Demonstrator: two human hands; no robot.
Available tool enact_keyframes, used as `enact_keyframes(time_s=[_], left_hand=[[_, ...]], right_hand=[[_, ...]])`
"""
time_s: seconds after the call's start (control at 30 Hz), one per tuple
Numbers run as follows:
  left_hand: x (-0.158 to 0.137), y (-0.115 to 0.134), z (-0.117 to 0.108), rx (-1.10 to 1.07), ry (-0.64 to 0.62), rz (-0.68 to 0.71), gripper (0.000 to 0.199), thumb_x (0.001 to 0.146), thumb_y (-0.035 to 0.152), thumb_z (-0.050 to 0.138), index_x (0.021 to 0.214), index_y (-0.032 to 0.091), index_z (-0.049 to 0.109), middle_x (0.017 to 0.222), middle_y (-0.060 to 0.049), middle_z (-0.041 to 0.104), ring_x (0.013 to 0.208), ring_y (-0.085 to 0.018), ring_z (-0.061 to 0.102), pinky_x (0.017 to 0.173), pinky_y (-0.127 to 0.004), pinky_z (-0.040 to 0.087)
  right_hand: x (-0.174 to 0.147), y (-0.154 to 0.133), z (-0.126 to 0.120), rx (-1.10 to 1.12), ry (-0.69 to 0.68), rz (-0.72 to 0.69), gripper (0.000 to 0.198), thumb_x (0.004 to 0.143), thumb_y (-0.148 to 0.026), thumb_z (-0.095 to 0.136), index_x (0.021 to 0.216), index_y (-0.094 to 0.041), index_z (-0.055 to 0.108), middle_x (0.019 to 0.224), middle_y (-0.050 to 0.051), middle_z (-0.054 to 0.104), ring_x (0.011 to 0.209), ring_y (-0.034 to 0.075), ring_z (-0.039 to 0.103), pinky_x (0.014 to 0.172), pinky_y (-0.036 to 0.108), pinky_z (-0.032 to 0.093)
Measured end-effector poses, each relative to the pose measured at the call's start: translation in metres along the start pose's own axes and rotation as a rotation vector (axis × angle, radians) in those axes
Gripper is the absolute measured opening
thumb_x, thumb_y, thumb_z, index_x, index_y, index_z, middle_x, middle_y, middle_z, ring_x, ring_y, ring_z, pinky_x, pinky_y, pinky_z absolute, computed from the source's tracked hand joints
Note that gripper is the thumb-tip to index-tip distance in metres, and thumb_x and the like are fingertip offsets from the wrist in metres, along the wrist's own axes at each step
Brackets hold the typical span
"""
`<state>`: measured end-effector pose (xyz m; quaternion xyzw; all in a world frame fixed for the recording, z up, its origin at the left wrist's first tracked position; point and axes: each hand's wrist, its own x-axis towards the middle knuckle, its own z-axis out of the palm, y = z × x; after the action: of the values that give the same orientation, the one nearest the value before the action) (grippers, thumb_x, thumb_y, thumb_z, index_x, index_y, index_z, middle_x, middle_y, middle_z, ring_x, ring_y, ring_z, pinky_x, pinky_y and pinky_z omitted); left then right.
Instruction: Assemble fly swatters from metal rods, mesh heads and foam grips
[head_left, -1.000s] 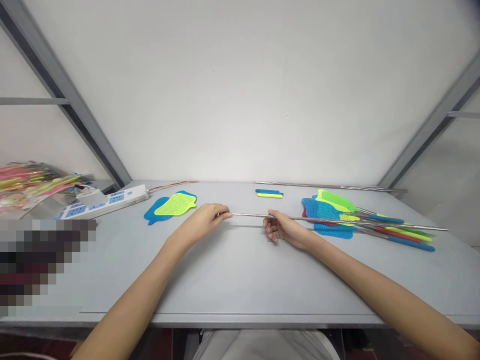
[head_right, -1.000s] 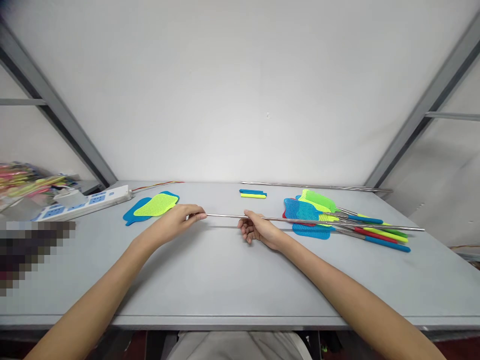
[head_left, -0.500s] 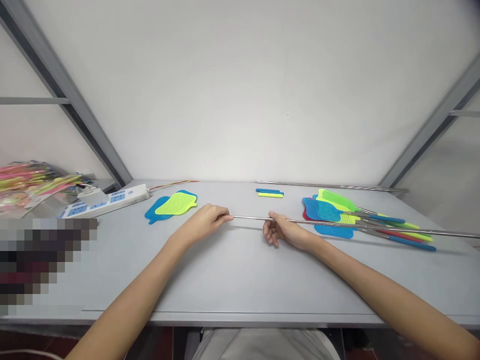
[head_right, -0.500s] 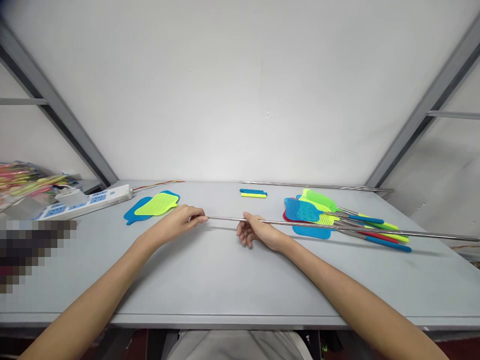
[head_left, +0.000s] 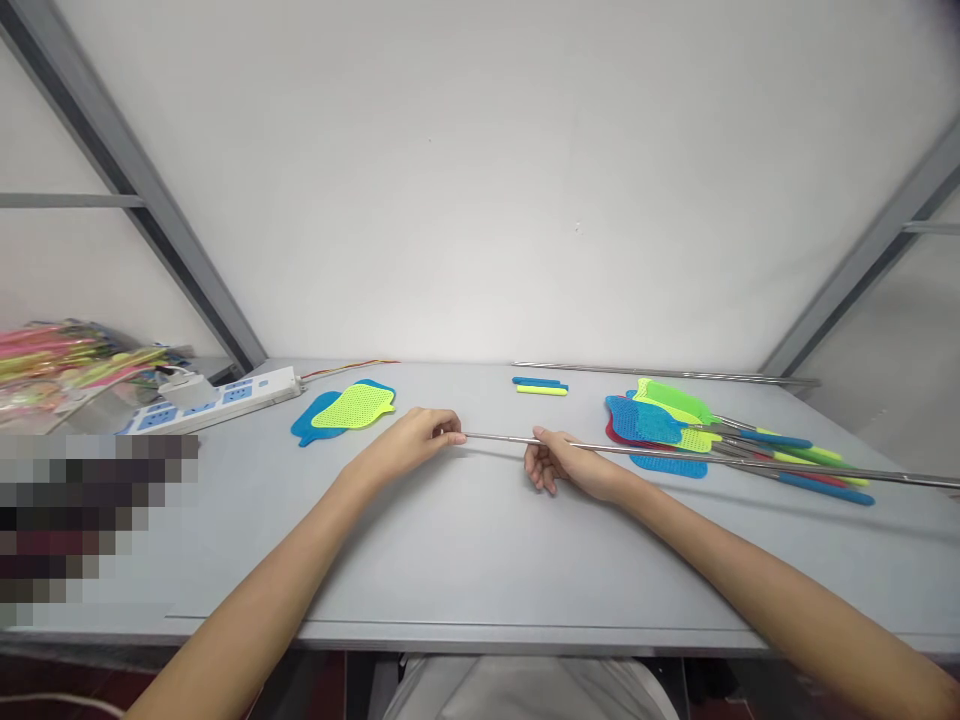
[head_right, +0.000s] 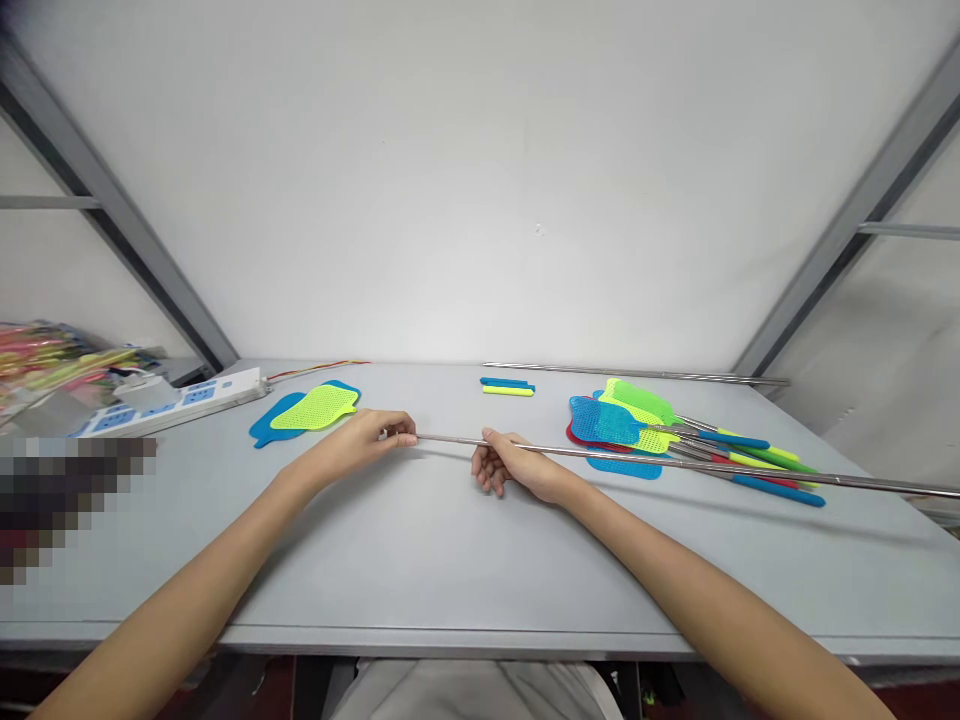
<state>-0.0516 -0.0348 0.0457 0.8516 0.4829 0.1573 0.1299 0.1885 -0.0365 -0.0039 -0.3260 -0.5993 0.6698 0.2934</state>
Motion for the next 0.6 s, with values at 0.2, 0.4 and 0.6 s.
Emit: enact_keyframes(time_s=[0.2,0.4,0.6], left_hand=[[-0.001,0.006,0.001,0.015,-0.061,0.071,0.025,0.082,0.036,0.038,0.075,0.021,0.057,0.062,0.002,0.056,0.059,-0.013,0.049,0.056,-0.022,0.033],[-0.003,0.007,0.005,0.100,-0.022,0.130,0.027,0.085,0.035,0.033,0.076,0.022,0.055,0.065,0.001,0.057,0.073,-0.016,0.050,0.062,-0.024,0.033],[-0.003,0.010,0.010,0.190,-0.023,0.222,0.030,0.087,0.034,0.030,0.072,0.020,0.052,0.059,0.000,0.053,0.065,-0.015,0.049,0.067,-0.026,0.033]], right_hand=[[-0.003,-0.002,0.000,0.008,-0.014,-0.006,0.049,0.083,-0.047,0.031,0.061,-0.010,0.056,0.057,0.005,0.054,0.047,0.010,0.050,0.040,0.020,0.038],[-0.004,-0.001,-0.003,0.077,-0.032,-0.001,0.048,0.082,-0.047,0.031,0.063,-0.011,0.056,0.058,0.004,0.053,0.048,0.010,0.051,0.041,0.021,0.038],[-0.007,-0.001,-0.002,0.035,-0.037,-0.027,0.049,0.082,-0.048,0.030,0.063,-0.011,0.056,0.060,0.005,0.055,0.050,0.011,0.052,0.043,0.021,0.039]])
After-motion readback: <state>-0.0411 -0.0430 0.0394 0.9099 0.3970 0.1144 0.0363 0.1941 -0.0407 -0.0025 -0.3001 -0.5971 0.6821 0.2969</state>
